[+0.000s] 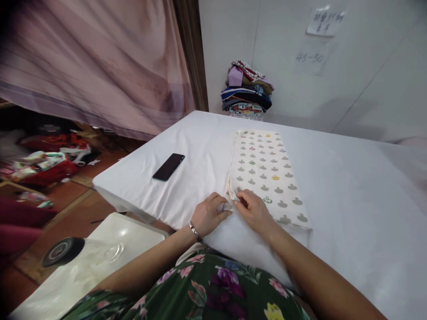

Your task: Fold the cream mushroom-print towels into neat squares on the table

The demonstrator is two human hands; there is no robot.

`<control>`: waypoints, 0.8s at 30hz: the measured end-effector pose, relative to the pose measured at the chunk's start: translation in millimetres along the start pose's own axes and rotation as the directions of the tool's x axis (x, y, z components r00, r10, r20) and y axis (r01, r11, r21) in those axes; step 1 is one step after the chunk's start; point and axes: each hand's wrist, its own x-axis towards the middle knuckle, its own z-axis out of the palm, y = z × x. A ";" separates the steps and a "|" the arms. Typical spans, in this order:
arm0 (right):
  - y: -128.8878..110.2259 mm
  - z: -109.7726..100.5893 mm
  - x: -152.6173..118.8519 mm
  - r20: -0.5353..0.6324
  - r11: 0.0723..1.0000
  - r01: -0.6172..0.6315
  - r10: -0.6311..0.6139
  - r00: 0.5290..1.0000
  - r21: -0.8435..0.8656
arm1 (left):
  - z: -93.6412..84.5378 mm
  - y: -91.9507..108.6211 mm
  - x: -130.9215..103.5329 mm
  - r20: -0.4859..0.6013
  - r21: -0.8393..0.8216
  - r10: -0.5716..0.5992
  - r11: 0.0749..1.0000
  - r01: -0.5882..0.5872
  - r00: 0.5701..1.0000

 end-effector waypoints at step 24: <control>-6.8 14.4 -2.3 0.262 0.879 0.282 -0.189 0.946 -0.384 | 0.3 -5.4 -8.7 -0.082 0.019 0.127 0.992 -0.125 0.989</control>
